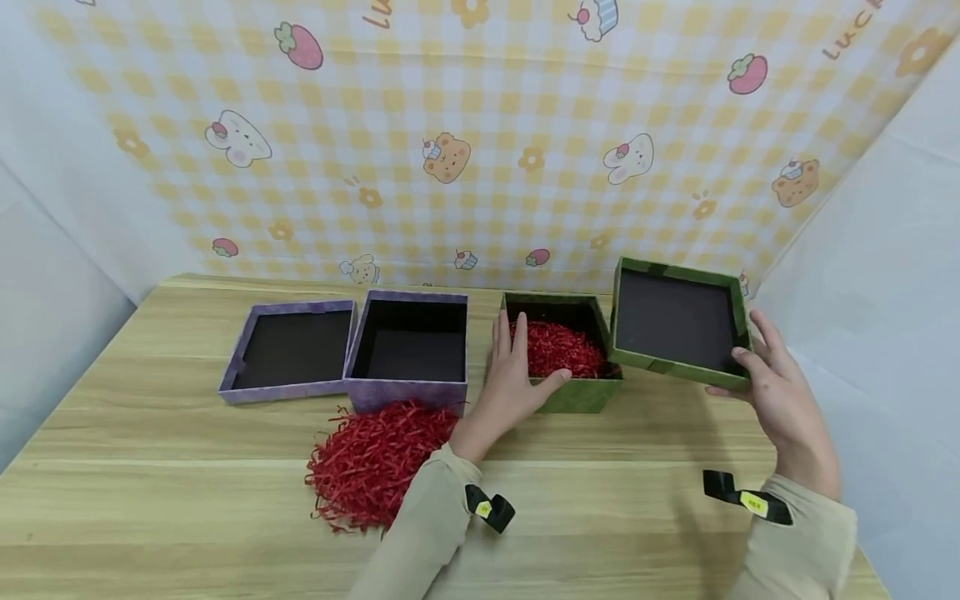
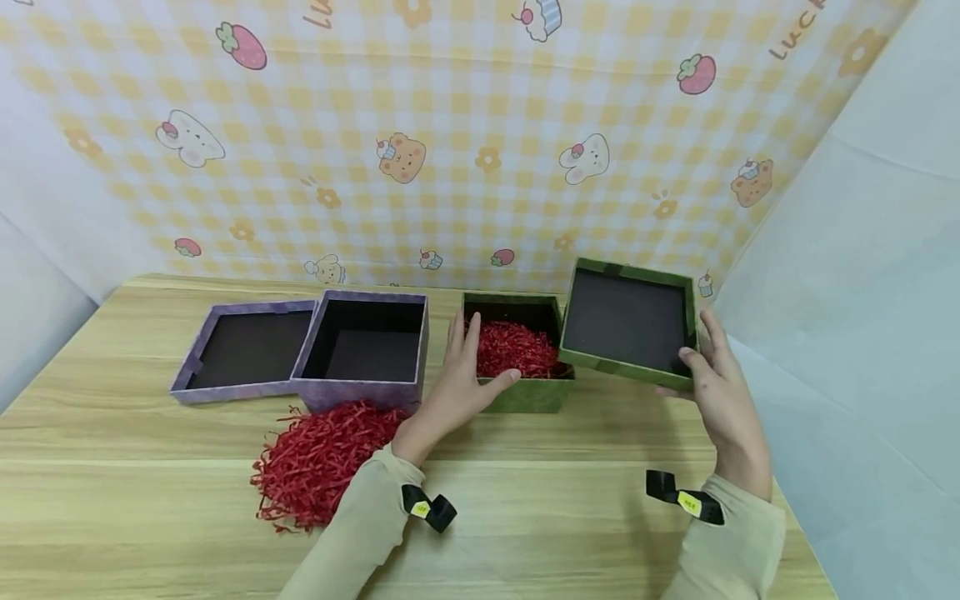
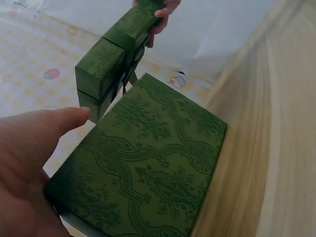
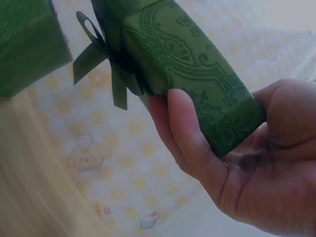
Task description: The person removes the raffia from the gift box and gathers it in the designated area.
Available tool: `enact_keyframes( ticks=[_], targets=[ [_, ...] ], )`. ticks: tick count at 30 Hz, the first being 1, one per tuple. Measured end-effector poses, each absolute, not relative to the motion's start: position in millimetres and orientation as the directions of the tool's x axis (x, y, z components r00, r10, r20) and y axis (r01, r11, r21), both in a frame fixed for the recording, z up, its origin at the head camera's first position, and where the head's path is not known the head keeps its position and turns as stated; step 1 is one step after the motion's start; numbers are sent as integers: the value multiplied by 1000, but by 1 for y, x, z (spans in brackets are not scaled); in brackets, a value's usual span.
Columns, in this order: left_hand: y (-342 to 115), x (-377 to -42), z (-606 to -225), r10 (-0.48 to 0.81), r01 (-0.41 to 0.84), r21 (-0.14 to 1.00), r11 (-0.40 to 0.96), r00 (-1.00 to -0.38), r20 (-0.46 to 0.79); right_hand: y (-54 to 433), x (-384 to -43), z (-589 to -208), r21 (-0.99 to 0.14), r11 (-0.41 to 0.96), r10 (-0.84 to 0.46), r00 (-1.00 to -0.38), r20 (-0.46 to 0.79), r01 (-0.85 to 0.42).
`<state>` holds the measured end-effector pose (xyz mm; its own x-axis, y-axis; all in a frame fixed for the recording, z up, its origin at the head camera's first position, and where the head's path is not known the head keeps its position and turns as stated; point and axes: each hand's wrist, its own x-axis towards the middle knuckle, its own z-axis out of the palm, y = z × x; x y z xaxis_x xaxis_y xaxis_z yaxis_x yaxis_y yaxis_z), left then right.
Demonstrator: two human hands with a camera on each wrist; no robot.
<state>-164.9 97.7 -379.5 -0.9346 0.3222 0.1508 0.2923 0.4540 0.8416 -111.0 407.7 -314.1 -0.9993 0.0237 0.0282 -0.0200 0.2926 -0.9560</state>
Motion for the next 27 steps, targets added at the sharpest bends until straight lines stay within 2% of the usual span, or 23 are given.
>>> enact_keyframes(
  ticks=[8,14,18,21,27],
  targets=[
    [100,-165,-385,304,309,801,513,-938,167,422,-119,-336,-933,355,127,-992,-13,58],
    [99,-166,-385,309,294,798,526,-940,142,437,-124,-356,-949,310,172,-985,6,48],
    [98,-166,-385,317,286,797,532,-940,126,443,-125,-361,-937,338,209,-978,-12,84],
    [97,-166,-385,324,286,795,535,-938,120,441,-125,-361,-910,392,209,-976,-55,135],
    [95,-166,-385,347,287,789,543,-933,100,438,-129,-365,-903,386,175,-976,-133,192]
  ],
)
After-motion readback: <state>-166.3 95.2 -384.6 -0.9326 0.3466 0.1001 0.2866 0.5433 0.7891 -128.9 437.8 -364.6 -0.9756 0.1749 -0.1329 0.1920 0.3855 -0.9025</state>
